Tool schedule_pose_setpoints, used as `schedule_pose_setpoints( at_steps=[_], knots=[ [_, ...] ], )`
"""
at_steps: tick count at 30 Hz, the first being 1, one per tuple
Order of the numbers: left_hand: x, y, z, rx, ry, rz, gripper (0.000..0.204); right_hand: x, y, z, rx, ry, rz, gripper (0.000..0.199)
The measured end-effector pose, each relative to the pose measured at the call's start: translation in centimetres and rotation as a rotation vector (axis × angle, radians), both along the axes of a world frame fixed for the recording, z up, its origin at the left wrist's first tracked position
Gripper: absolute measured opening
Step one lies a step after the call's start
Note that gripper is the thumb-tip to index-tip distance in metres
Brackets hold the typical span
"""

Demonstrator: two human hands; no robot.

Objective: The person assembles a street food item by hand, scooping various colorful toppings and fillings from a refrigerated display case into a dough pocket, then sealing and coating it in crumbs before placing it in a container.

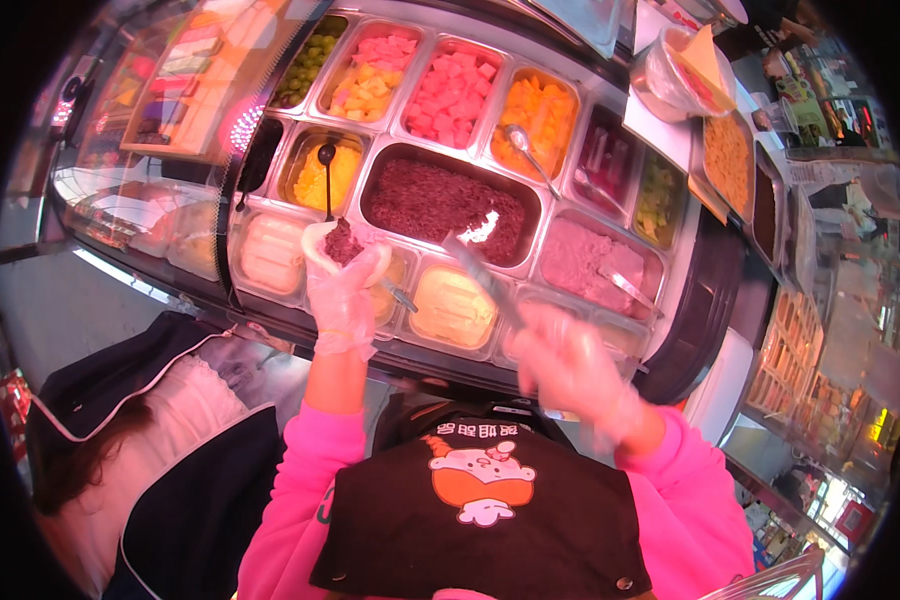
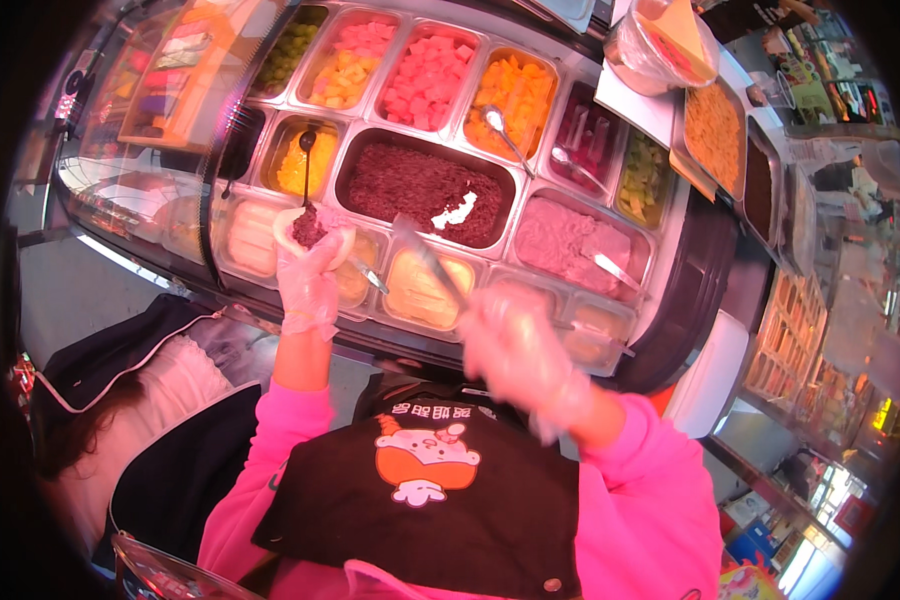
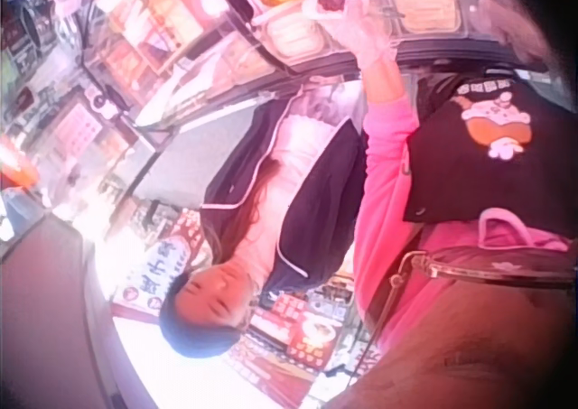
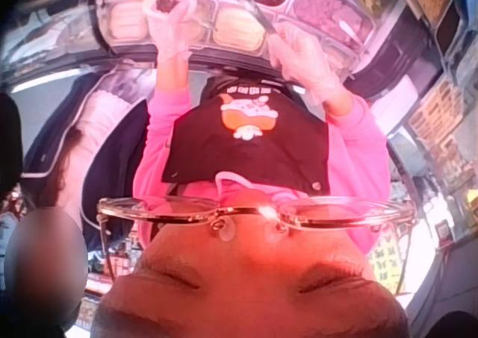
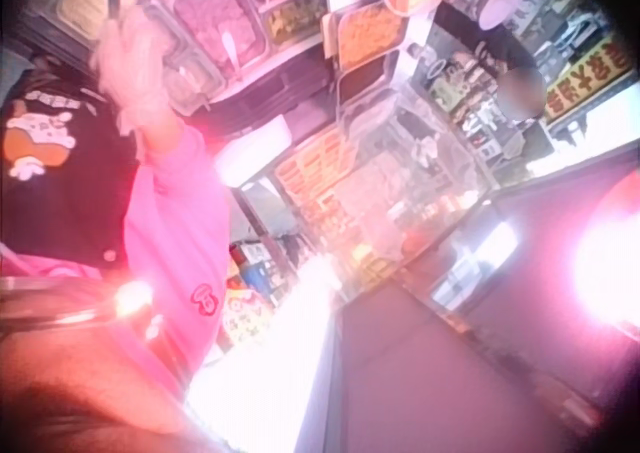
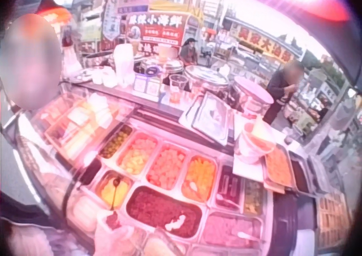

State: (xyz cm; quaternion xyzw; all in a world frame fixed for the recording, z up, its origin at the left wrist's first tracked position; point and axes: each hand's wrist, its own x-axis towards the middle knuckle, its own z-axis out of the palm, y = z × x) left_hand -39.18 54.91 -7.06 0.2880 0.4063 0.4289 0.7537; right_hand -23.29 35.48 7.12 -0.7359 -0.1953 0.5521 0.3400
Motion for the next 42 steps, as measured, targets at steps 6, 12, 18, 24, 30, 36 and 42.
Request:
schedule_pose_setpoints(
  at_steps=[6, 12, 18, 24, 30, 36, 42],
  knots=[
    [-0.8, -1.6, 0.9, -0.149, -0.214, -0.214, 0.036, 9.3, 4.2, -15.6, -0.195, -0.967, 0.658, 0.024],
    [-1.8, -2.2, 0.1, -0.099, -0.104, -0.232, 0.037, 9.4, 6.7, -21.2, -0.464, -0.859, 0.774, 0.028],
    [-2.6, -2.4, -1.9, -0.061, -0.123, -0.235, 0.048, 12.5, 8.3, -23.1, -0.331, -0.767, 1.419, 0.023],
    [-1.5, -2.9, -1.4, -0.172, -0.2, -0.214, 0.042, 11.7, 4.6, -23.5, -0.539, 0.166, -0.015, 0.021],
    [0.8, -1.3, -2.2, -0.27, -0.523, -0.256, 0.051, 9.3, 1.4, -14.0, -0.165, 0.3, -0.198, 0.024],
    [4.7, -2.6, -0.6, -0.158, -0.384, -0.201, 0.042, 2.2, -0.7, -7.5, 0.176, 0.151, -0.247, 0.022],
    [6.4, -4.8, 0.8, 0.12, -0.124, -0.148, 0.042, -0.9, -1.1, -6.4, 0.297, -0.527, 0.01, 0.015]
  ],
)
